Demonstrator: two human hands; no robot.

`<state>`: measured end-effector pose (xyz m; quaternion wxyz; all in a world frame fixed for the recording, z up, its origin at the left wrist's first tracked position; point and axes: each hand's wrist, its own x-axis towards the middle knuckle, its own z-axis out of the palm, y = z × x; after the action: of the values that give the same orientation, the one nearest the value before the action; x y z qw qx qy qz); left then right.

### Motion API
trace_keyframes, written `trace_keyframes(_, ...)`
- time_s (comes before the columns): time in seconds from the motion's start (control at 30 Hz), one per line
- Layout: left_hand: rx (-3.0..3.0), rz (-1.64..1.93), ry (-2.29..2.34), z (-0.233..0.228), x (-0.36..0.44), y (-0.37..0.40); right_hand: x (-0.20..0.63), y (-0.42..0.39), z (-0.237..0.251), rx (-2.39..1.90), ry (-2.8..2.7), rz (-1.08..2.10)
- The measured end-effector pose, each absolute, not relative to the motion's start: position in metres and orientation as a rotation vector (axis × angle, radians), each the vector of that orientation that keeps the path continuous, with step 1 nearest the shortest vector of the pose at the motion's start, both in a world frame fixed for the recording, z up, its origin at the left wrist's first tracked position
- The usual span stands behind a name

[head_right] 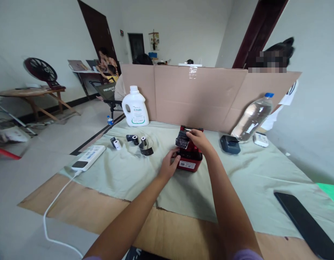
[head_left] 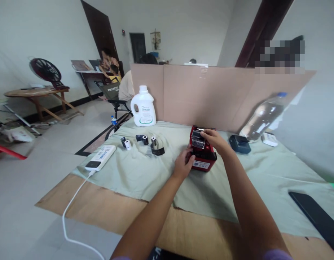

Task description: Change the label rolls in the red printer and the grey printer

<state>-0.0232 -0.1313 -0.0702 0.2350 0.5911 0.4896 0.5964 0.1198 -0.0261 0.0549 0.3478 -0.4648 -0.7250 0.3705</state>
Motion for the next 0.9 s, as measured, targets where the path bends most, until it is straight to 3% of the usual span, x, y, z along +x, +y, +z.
trace_keyframes(0.37, 1.867, 1.581, 1.515, -0.062, -0.019, -0.136, 0.143, -0.018, 0.026, -1.634, -2.329, 0.456)
trace_keyframes(0.53, 2.2, 1.287, 1.645, -0.032, -0.024, -0.129, 0.13, -0.019, 0.02, -1.74, -2.368, 0.335)
trace_keyframes(0.67, 2.344, 0.921, 1.58, -0.001, -0.032, -0.121, 0.131, -0.019, 0.022, -1.713, -2.354, 0.383)
trace_keyframes(0.77, 2.396, 0.702, 1.543, 0.02, -0.036, -0.112, 0.146, -0.017, 0.032, -1.65, -2.298, 0.594)
trace_keyframes(0.9, 2.411, 0.538, 1.505, 0.036, -0.037, -0.099, 0.171, -0.009, 0.04, -1.557, -2.086, 0.723)
